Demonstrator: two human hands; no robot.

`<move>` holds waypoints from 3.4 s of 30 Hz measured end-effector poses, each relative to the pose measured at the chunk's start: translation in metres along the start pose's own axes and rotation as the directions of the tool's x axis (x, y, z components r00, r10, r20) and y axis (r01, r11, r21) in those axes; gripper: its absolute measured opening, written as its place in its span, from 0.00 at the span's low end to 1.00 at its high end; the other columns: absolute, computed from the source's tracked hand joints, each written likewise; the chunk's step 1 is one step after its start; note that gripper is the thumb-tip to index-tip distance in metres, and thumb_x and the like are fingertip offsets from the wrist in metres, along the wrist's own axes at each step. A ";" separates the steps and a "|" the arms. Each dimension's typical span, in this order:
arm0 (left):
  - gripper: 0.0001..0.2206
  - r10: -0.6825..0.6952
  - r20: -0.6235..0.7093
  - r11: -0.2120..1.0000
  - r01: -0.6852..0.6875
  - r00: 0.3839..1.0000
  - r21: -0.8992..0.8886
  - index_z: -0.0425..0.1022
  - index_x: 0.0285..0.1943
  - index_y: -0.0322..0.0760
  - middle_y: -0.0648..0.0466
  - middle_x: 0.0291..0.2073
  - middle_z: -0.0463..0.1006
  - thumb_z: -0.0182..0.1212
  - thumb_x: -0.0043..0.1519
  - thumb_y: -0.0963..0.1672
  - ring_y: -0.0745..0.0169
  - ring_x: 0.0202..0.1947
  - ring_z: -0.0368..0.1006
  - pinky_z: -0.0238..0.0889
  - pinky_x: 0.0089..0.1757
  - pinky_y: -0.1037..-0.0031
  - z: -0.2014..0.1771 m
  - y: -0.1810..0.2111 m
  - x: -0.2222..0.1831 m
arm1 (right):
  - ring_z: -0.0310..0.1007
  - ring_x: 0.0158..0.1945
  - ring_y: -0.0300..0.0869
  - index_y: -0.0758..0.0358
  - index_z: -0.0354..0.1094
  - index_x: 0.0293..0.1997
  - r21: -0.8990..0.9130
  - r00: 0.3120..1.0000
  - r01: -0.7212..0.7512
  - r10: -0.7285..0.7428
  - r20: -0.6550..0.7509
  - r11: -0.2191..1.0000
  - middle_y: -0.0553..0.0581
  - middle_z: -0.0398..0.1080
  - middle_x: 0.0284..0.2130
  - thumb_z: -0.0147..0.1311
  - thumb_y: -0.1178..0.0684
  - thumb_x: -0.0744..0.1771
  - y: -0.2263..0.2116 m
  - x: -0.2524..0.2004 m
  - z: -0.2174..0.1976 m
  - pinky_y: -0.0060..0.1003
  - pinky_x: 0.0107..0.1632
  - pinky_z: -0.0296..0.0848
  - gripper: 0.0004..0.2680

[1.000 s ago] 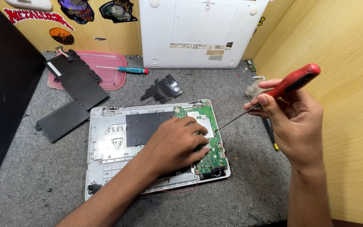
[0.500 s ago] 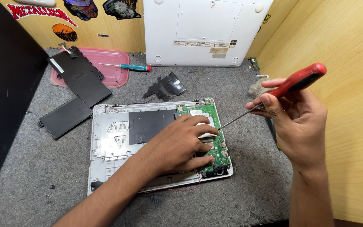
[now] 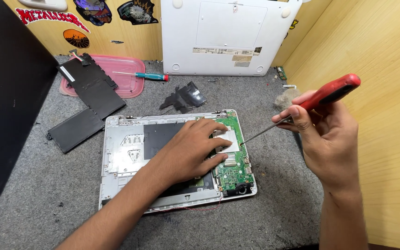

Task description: Removing internal screws from a laptop motherboard using a manual screwdriver.

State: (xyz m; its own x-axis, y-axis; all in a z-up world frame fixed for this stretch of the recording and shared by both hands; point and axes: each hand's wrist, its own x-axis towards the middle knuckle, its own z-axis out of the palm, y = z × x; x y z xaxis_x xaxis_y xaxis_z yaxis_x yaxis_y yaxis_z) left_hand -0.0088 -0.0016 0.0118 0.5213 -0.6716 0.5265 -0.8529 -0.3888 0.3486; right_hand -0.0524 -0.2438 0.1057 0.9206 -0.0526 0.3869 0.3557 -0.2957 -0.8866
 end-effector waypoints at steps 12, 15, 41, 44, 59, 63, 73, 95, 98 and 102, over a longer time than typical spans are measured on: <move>0.29 -0.316 -0.203 0.785 0.135 0.927 -0.605 0.38 0.81 0.48 0.42 0.83 0.45 0.33 0.73 0.56 0.48 0.75 0.65 0.68 0.65 0.54 -0.051 0.054 0.085 | 0.80 0.41 0.42 0.71 0.65 0.53 -0.233 0.972 0.090 -0.034 0.235 0.968 0.61 0.77 0.38 0.47 0.56 0.71 -0.015 0.020 0.018 0.37 0.49 0.87 0.08; 0.21 -0.049 -0.225 0.888 -0.060 0.973 -0.455 0.43 0.84 0.54 0.55 0.86 0.58 0.38 0.83 0.50 0.56 0.88 0.64 0.60 0.82 0.68 -0.041 0.040 0.115 | 0.51 0.23 0.36 0.66 0.57 0.30 -0.481 0.989 0.067 0.005 0.147 0.874 0.55 0.59 0.19 0.45 0.61 0.70 0.002 0.025 0.009 0.38 0.25 0.51 0.08; 0.33 -0.206 -0.227 0.857 0.064 0.952 -0.511 0.56 0.75 0.47 0.56 0.52 0.89 0.67 0.62 0.49 0.69 0.53 0.88 0.77 0.56 0.80 -0.056 0.058 0.131 | 0.70 0.41 0.42 0.61 0.44 0.61 -0.665 0.991 -0.111 0.129 -0.022 0.738 0.61 0.66 0.41 0.57 0.61 0.65 -0.106 0.032 0.011 0.38 0.32 0.69 0.23; 0.20 -0.287 -0.156 0.712 0.101 0.945 -0.695 0.58 0.56 0.44 0.53 0.51 0.83 0.63 0.60 0.39 0.59 0.55 0.86 0.81 0.44 0.77 -0.072 0.070 0.130 | 0.73 0.48 0.63 0.44 0.58 0.57 -0.931 0.876 -0.248 0.472 -0.096 0.269 0.58 0.77 0.45 0.41 0.50 0.62 -0.132 0.055 0.021 0.58 0.45 0.65 0.16; 0.08 -0.410 0.210 0.705 0.454 0.888 -0.544 0.73 0.41 0.38 0.48 0.39 0.86 0.68 0.57 0.39 0.59 0.36 0.84 0.81 0.34 0.76 -0.088 0.057 0.131 | 0.83 0.37 0.50 0.56 0.75 0.34 -0.950 0.802 0.066 0.583 -0.131 -0.305 0.63 0.82 0.28 0.27 0.10 0.63 -0.156 0.068 0.044 0.36 0.40 0.67 0.36; 0.14 -0.200 0.208 0.742 0.286 0.958 -0.606 0.82 0.34 0.45 0.56 0.34 0.89 0.73 0.46 0.52 0.66 0.37 0.86 0.70 0.38 0.74 -0.052 0.015 0.119 | 0.84 0.51 0.58 0.51 0.75 0.42 -0.929 0.857 0.107 0.507 -0.095 -0.355 0.59 0.83 0.45 0.24 0.25 0.73 -0.131 0.076 0.029 0.49 0.50 0.76 0.28; 0.17 0.213 0.332 0.378 0.236 0.919 -0.895 0.72 0.63 0.30 0.43 0.55 0.81 0.49 0.67 0.41 0.55 0.53 0.80 0.74 0.56 0.68 -0.035 -0.029 0.103 | 0.71 0.36 0.60 0.56 0.62 0.42 -0.978 0.890 0.007 0.445 0.101 0.208 0.53 0.79 0.29 0.45 0.45 0.70 -0.127 0.076 0.046 0.54 0.39 0.66 0.08; 0.05 -0.062 0.187 0.583 0.188 0.980 -0.790 0.85 0.35 0.35 0.56 0.27 0.88 0.74 0.52 0.40 0.78 0.33 0.84 0.74 0.37 0.87 -0.023 -0.006 0.108 | 0.53 0.17 0.49 0.47 0.74 0.38 -0.961 0.872 0.062 0.454 0.184 0.269 0.39 0.83 0.29 0.44 0.53 0.65 -0.119 0.070 0.018 0.41 0.30 0.62 0.09; 0.06 -0.109 0.207 0.551 0.232 0.972 -0.802 0.86 0.34 0.35 0.55 0.27 0.88 0.76 0.51 0.41 0.77 0.32 0.84 0.74 0.36 0.86 -0.026 -0.004 0.108 | 0.77 0.35 0.61 0.40 0.76 0.42 -0.999 0.873 0.032 0.488 0.021 -0.015 0.60 0.79 0.22 0.32 0.42 0.75 -0.123 0.073 0.030 0.52 0.40 0.69 0.17; 0.09 -0.121 0.306 0.585 0.317 0.944 -0.747 0.87 0.42 0.40 0.56 0.32 0.89 0.72 0.55 0.46 0.77 0.30 0.79 0.73 0.35 0.82 -0.041 -0.003 0.104 | 0.66 0.20 0.55 0.40 0.67 0.48 -0.988 0.846 0.058 0.519 0.125 0.143 0.39 0.85 0.28 0.40 0.48 0.70 -0.123 0.076 0.031 0.47 0.40 0.68 0.08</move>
State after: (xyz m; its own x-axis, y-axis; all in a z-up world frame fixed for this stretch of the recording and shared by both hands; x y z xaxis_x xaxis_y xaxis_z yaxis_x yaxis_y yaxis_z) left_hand 0.0494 -0.0445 0.0969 0.5864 -0.7803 0.2172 -0.3114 0.0304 0.9498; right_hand -0.0211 -0.1824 0.2360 0.9832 -0.0788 -0.1647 -0.0548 -0.9878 0.1457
